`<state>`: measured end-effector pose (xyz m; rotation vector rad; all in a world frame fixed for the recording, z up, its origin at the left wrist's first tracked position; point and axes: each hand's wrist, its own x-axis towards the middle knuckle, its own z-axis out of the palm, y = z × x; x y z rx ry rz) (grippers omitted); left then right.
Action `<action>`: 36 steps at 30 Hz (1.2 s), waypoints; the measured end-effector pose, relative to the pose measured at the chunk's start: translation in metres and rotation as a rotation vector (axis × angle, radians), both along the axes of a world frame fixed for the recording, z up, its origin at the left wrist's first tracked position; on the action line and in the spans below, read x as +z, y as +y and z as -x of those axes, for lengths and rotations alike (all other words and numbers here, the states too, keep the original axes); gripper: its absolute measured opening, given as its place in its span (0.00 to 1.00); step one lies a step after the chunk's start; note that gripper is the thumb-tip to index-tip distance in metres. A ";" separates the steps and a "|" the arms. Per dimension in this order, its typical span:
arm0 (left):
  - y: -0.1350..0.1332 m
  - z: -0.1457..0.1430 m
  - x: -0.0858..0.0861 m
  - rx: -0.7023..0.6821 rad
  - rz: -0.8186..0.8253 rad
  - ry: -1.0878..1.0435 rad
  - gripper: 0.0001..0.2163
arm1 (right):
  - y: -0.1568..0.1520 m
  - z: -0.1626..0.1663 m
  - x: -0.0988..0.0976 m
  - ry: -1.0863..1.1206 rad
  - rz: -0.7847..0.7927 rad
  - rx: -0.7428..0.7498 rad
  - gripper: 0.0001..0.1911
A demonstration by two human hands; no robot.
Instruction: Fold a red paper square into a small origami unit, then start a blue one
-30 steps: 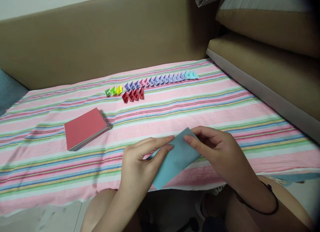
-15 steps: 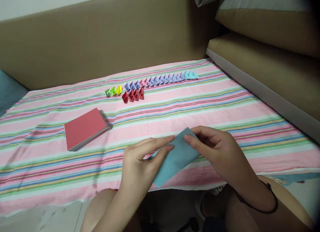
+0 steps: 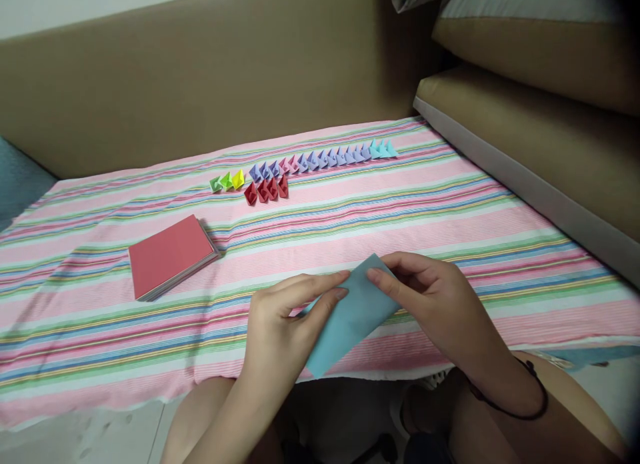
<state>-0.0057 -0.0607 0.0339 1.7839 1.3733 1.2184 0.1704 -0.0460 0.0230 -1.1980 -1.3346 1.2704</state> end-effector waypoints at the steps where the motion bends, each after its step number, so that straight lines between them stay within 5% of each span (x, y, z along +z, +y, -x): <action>1: 0.000 0.000 0.000 -0.001 0.001 -0.001 0.09 | 0.000 0.000 0.000 0.002 0.004 0.000 0.10; 11: 0.011 0.003 -0.011 -0.001 0.136 -0.019 0.07 | 0.009 -0.001 -0.014 -0.031 0.031 -0.045 0.12; 20: 0.027 0.003 -0.045 -0.037 0.328 -0.096 0.11 | 0.023 -0.001 -0.043 -0.095 0.087 -0.020 0.16; 30: 0.038 -0.004 -0.064 0.014 0.287 0.183 0.10 | 0.036 0.004 -0.060 -0.651 -0.127 -0.130 0.08; 36: 0.038 -0.008 -0.063 -0.002 0.080 0.458 0.12 | 0.044 0.004 -0.066 -0.736 -0.048 -0.106 0.06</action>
